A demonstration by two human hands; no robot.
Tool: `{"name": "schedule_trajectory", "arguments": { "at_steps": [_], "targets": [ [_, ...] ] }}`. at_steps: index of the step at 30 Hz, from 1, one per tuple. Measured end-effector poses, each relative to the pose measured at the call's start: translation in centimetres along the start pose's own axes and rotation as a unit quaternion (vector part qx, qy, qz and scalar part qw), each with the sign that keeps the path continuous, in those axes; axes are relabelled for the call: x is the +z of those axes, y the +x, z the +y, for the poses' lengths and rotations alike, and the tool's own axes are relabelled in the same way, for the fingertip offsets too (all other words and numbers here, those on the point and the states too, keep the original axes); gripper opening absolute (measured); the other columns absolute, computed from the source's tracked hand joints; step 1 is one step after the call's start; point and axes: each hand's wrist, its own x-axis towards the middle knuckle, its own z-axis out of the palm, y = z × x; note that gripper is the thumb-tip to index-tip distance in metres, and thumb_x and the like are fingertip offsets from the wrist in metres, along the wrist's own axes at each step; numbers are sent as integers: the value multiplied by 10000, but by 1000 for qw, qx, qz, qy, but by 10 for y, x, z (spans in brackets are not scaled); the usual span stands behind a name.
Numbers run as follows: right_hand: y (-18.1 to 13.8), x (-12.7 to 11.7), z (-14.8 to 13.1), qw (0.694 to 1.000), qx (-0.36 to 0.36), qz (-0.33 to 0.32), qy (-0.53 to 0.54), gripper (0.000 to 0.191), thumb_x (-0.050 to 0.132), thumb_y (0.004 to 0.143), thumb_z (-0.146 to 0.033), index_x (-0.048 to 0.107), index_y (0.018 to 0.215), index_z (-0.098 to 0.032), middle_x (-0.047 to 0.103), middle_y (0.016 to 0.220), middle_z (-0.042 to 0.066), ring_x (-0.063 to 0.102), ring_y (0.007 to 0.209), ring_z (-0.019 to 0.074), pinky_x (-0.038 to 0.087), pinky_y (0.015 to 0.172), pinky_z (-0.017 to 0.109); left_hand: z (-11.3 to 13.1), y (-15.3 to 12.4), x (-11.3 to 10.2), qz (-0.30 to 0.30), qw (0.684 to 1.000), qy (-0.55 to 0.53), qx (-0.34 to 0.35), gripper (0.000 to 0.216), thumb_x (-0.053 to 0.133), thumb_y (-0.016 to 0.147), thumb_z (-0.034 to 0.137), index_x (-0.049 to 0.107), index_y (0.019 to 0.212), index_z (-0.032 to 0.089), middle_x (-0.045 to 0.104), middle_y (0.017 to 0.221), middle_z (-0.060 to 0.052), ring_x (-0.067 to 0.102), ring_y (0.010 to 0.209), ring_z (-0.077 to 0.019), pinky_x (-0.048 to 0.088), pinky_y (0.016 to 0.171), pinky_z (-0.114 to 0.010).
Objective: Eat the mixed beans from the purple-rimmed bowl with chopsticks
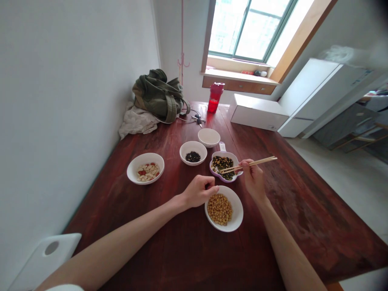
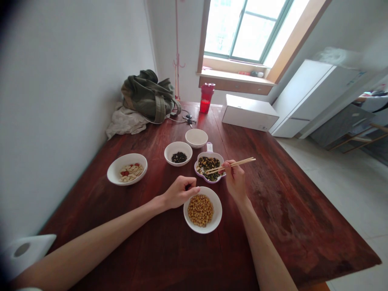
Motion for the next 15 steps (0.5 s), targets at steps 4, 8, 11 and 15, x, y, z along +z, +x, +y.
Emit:
{"name": "schedule_trajectory", "arguments": {
  "at_steps": [4,8,11,15],
  "targets": [
    [-1,1,0,1000,1,-4,7,316,501,1062,-489,641,930,-238,767,796,39,750,739,237,586,675,356,0,-1,0,1,1000,0,-2,405,599,910,343,372,620,173,364,597,58,326,603,-85,254,576,-239],
    [-1,2,0,1000,0,-2,-5,331,487,1065,-497,635,920,-238,766,786,43,751,742,240,587,665,352,0,-1,1,3,1000,-3,-3,408,600,911,346,369,621,173,356,597,59,313,602,-83,246,569,-240],
    [-1,1,1,1000,-2,-2,-3,332,487,1066,-492,636,910,-238,768,795,43,751,745,239,584,674,353,0,-1,0,1,1000,-5,-5,404,602,908,345,374,621,173,362,598,58,317,604,-84,249,570,-238],
    [-1,1,1,1000,-3,-2,-10,328,486,1068,-489,636,917,-240,771,799,42,753,754,242,583,676,354,0,-1,0,0,1000,-7,-3,398,601,906,333,376,620,174,370,594,57,324,603,-86,247,568,-239]
  ]
}}
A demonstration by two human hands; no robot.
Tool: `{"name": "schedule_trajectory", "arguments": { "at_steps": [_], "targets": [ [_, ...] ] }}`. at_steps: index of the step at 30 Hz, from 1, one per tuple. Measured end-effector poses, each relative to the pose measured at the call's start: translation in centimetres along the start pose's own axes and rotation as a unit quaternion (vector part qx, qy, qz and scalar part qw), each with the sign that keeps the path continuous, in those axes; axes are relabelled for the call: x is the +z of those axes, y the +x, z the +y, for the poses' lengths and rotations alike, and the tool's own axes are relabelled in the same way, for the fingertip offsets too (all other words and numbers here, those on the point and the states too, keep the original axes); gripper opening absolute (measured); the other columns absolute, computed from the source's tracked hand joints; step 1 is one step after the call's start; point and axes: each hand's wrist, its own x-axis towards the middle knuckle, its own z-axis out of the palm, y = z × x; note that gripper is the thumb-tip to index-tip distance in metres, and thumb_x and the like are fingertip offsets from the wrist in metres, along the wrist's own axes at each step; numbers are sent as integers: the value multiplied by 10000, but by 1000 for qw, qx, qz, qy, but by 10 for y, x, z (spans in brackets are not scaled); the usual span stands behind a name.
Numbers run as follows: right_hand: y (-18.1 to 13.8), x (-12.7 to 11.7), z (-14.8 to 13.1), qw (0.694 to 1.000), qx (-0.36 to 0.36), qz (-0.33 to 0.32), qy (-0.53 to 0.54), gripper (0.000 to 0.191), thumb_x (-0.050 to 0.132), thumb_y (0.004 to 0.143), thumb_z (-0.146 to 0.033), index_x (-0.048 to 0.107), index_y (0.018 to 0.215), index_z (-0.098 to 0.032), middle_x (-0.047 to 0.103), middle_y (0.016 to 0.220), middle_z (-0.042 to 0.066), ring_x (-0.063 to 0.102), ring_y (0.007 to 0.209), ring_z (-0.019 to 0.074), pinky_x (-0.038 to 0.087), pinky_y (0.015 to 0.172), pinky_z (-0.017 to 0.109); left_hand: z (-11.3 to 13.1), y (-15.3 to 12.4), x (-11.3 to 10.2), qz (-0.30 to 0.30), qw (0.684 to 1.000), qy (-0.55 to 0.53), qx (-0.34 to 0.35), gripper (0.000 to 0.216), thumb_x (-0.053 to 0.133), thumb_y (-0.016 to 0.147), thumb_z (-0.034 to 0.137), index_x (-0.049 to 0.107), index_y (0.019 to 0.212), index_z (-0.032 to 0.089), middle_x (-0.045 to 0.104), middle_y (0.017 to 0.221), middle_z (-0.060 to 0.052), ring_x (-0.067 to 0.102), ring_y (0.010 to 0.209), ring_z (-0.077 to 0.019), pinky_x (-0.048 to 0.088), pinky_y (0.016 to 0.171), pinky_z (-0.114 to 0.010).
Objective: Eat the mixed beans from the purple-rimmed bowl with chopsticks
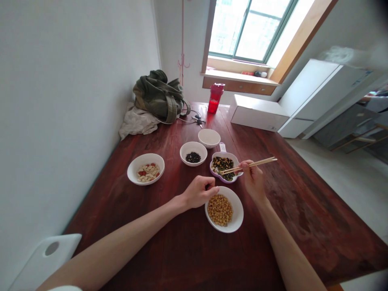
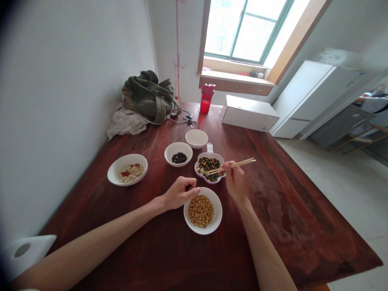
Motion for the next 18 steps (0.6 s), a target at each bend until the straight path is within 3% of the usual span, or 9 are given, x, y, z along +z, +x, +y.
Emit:
{"name": "schedule_trajectory", "arguments": {
  "at_steps": [18],
  "targets": [
    [1,-2,1,1000,-17,-2,10,293,505,1067,-459,637,933,-234,759,778,21,735,712,214,566,678,322,-4,0,0,1,1000,11,9,397,600,913,319,373,623,172,356,595,61,320,598,-82,243,570,-241]
  ]
}}
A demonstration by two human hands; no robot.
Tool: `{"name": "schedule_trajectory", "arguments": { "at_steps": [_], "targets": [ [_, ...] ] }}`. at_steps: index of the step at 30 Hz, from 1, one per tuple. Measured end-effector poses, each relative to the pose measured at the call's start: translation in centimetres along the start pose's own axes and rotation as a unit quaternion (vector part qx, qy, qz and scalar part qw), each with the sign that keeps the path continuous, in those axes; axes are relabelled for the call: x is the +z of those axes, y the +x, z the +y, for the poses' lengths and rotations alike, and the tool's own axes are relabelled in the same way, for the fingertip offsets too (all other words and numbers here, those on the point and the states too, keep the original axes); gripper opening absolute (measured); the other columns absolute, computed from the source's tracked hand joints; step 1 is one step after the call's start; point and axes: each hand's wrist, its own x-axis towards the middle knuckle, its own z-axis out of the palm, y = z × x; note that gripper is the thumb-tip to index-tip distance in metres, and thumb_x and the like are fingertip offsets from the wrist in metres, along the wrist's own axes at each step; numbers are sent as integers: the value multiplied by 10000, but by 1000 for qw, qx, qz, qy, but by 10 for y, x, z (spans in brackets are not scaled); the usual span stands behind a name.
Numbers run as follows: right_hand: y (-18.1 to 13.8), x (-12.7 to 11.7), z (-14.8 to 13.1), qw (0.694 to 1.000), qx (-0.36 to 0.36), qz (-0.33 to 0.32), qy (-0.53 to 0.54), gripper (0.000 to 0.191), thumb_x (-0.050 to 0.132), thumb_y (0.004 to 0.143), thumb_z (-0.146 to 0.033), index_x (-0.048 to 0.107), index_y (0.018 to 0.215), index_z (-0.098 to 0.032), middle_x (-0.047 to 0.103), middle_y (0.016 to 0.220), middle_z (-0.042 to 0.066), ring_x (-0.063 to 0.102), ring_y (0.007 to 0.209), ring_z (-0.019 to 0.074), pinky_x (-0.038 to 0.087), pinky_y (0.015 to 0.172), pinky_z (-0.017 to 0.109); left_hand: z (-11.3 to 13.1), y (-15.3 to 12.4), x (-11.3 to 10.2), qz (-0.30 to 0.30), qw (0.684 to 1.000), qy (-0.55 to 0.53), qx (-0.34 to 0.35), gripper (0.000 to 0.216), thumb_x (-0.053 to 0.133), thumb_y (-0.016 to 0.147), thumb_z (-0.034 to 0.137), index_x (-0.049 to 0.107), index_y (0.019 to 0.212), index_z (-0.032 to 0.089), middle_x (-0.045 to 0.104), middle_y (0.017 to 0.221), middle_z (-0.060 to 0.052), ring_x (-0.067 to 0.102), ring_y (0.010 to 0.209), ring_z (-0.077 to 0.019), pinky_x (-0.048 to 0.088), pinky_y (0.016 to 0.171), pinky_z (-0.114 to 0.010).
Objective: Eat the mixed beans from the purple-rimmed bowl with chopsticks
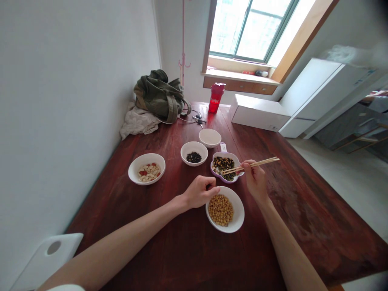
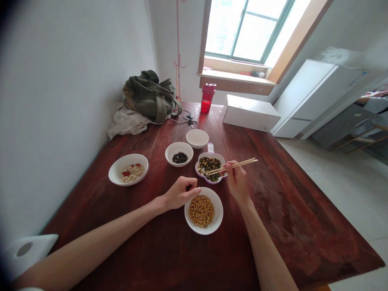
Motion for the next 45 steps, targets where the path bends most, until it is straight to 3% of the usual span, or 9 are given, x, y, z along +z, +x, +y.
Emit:
{"name": "schedule_trajectory", "arguments": {
  "at_steps": [19,26,29,33,36,38,41,43,45],
  "targets": [
    [-1,1,0,1000,14,25,12,314,519,1056,-479,650,918,-230,755,785,27,735,725,216,573,704,332,1,0,0,1,1000,-6,-2,401,608,917,321,376,626,171,364,597,58,322,601,-82,251,568,-237],
    [7,-6,0,955,75,98,269,264,679,974,-477,664,875,-232,670,846,9,707,723,177,609,660,321,0,0,0,-2,1000,-1,-2,404,600,923,326,372,627,171,358,602,57,318,605,-83,242,571,-243],
    [9,-12,-9,931,90,54,348,274,717,950,-466,662,816,-233,610,814,2,689,749,178,618,651,318,0,0,0,-2,1000,1,-3,398,597,924,328,380,630,170,363,606,56,323,609,-84,253,575,-242],
    [7,-20,-17,908,149,-127,370,300,752,917,-483,684,802,-214,601,799,27,667,734,197,581,534,294,0,0,0,0,1000,-1,-1,410,598,927,333,372,626,170,351,602,59,316,609,-84,247,576,-243],
    [5,-21,-19,896,171,-194,360,316,757,909,-499,704,818,-201,632,808,46,664,728,204,577,519,297,1,0,0,3,1000,-2,-2,409,599,926,336,381,624,168,358,600,60,319,608,-83,252,577,-242],
    [6,-19,-18,899,167,-171,368,312,748,915,-500,700,821,-207,638,810,42,673,738,203,591,542,302,2,0,0,2,1000,-1,-3,404,598,924,339,392,623,166,362,603,59,323,608,-83,257,578,-241],
    [8,-11,-13,920,135,-46,364,279,729,933,-486,678,843,-227,648,819,23,701,758,198,614,597,311,3,0,-1,-2,1000,0,-4,400,599,920,341,389,626,168,362,609,58,325,610,-84,257,578,-241],
    [8,-5,-8,941,116,44,313,275,693,956,-497,663,879,-234,671,816,15,718,737,198,623,622,324,2,0,-1,-3,1000,0,-3,398,598,919,336,385,627,170,362,610,58,326,611,-86,258,579,-241],
    [6,1,-3,965,113,70,226,303,638,984,-525,648,915,-230,702,810,23,730,701,209,622,621,339,1,0,-1,-2,1000,1,-3,396,597,921,333,388,627,169,361,609,58,325,612,-86,257,578,-242]
  ]
}}
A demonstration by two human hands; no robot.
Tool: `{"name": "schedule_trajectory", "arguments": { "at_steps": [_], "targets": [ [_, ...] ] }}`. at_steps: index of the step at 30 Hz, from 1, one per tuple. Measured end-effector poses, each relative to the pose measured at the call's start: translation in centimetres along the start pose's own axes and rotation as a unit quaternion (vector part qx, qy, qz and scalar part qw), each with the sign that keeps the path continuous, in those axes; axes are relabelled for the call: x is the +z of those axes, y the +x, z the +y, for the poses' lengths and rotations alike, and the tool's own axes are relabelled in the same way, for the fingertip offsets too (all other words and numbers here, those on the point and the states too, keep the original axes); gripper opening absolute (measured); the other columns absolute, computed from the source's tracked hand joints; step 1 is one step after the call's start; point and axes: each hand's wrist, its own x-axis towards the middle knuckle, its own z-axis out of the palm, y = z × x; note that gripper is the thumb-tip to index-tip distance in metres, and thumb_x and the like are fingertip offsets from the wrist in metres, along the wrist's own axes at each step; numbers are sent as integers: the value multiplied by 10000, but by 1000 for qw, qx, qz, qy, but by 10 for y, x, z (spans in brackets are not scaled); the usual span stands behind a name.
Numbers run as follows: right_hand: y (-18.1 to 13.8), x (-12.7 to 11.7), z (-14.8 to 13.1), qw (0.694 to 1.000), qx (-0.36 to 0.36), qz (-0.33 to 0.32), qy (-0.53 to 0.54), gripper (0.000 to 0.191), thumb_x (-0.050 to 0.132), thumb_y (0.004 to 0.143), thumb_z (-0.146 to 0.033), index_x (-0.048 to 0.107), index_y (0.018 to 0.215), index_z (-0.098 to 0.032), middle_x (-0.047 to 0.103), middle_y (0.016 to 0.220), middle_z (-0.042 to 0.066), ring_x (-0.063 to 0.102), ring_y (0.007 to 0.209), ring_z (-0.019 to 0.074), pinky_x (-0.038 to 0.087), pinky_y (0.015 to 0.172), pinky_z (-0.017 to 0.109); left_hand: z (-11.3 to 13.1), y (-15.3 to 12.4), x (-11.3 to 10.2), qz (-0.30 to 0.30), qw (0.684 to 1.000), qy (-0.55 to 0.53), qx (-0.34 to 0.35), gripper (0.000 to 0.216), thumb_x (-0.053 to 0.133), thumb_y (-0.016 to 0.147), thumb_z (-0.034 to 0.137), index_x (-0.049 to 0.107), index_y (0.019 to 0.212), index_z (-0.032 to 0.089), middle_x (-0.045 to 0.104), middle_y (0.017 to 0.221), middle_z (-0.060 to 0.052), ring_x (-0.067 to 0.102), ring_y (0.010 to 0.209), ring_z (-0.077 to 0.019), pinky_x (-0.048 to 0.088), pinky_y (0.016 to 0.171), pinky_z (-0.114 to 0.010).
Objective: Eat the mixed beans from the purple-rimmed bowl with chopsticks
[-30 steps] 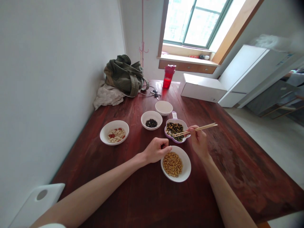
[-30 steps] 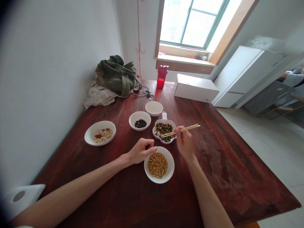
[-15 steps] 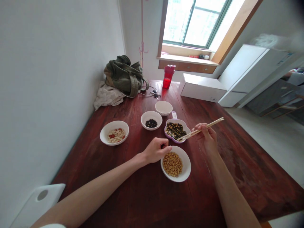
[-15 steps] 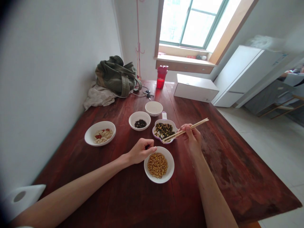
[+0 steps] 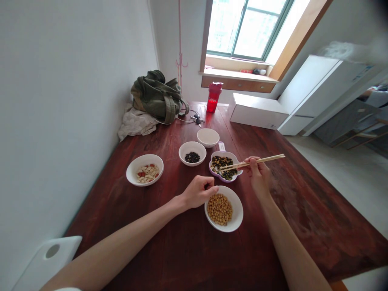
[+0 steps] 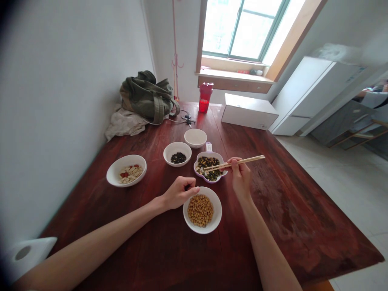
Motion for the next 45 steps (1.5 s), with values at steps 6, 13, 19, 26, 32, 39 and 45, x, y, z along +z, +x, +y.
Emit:
{"name": "schedule_trajectory", "arguments": {
  "at_steps": [6,13,19,26,32,39,45],
  "targets": [
    [-10,8,11,990,-51,-35,-127,344,543,1025,-560,642,964,-236,764,853,52,755,729,238,631,703,384,-1,0,0,0,1000,3,1,397,600,925,334,391,629,170,368,604,58,328,606,-87,251,573,-245],
    [-14,12,14,984,-62,-61,-156,305,535,1044,-513,647,977,-236,773,858,48,758,717,238,608,683,373,-1,0,1,0,1000,-1,2,397,599,923,326,382,628,172,360,600,61,316,602,-85,247,571,-244],
    [-13,12,15,980,-72,-67,-171,321,531,1043,-527,648,977,-236,774,854,50,762,733,240,611,689,370,-1,0,1,1,1000,-3,7,400,595,929,325,375,631,173,354,604,60,315,606,-85,253,577,-246],
    [-14,14,14,982,-67,-63,-166,314,536,1042,-524,646,971,-239,776,879,53,763,722,233,616,672,360,0,0,1,-1,1000,-4,3,406,598,927,342,378,630,173,355,602,61,316,604,-84,255,577,-243],
    [-14,16,14,983,-61,-56,-165,338,542,1030,-553,642,961,-238,777,858,55,763,705,239,623,664,369,0,0,1,-2,1000,-6,3,409,594,924,352,378,626,174,360,602,59,322,604,-86,258,577,-241],
    [-14,15,17,986,-49,-45,-156,325,555,1026,-547,643,971,-238,778,827,53,767,705,254,626,674,390,0,0,1,-3,1000,-6,0,399,595,923,331,379,628,171,362,598,60,318,602,-84,247,576,-242],
    [-14,15,17,983,-56,-49,-171,331,552,1029,-543,653,951,-237,779,830,51,770,724,252,614,661,370,1,0,0,-1,1000,-6,0,403,597,919,340,382,623,173,362,600,58,318,602,-86,245,575,-245]
  ]
}}
